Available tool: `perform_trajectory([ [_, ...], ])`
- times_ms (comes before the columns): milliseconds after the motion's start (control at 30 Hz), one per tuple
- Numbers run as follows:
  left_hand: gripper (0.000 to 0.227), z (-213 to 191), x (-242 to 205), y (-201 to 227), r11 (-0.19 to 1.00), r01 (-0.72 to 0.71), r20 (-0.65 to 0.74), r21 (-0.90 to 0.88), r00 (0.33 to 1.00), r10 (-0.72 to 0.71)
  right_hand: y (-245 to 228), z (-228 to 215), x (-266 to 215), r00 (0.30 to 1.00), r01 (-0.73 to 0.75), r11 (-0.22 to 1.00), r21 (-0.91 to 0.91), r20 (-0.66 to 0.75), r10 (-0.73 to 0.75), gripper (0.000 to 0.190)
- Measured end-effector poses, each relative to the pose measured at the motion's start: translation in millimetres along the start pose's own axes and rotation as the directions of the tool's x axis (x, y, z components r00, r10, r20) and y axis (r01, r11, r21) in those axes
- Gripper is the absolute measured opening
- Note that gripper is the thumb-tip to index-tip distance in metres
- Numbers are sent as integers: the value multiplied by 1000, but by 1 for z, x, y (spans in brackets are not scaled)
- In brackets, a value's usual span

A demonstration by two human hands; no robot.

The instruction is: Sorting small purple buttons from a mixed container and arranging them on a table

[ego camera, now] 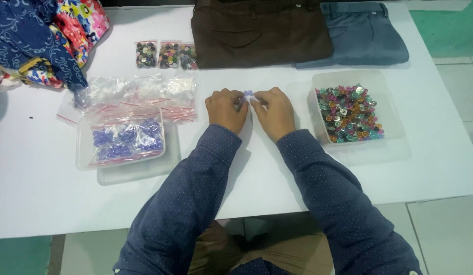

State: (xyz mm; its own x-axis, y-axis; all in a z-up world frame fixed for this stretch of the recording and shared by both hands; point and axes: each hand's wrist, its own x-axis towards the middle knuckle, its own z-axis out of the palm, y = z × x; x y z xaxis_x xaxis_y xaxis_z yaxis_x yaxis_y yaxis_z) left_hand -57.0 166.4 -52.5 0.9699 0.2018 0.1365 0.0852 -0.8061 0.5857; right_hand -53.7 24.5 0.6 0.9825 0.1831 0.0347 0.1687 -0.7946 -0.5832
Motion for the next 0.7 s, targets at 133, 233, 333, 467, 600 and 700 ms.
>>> perform_trajectory([
  [133, 20, 0, 1, -3, 1000, 15, -12, -8, 1000, -15, 0, 0, 1, 1000, -11, 1000, 13, 3, 11, 19],
  [233, 17, 1, 1, -2, 999, 12, -10, 31, 1000, -12, 3, 0, 0, 1000, 6, 1000, 21, 12, -6, 16],
  [333, 16, -4, 1, 4, 1000, 11, 13, 18, 1000, -11, 1, -2, -1, 1000, 2, 999, 37, 11, -2, 18],
  [467, 17, -11, -1, 10, 1000, 18, 21, 5, 1000, -18, 0, -1, 2, 1000, 8, 1000, 3, 20, -8, 17],
  [600, 16, -11, 0, 10, 1000, 24, 30, 11, 999, -24, 0, -3, 2, 1000, 1, 1000, -7, 28, -1, 15],
  [700, 19, -3, 4, 3, 1000, 20, 21, -14, 1000, -20, 5, 0, 3, 999, 41, 999, -17, -9, -41, 13],
])
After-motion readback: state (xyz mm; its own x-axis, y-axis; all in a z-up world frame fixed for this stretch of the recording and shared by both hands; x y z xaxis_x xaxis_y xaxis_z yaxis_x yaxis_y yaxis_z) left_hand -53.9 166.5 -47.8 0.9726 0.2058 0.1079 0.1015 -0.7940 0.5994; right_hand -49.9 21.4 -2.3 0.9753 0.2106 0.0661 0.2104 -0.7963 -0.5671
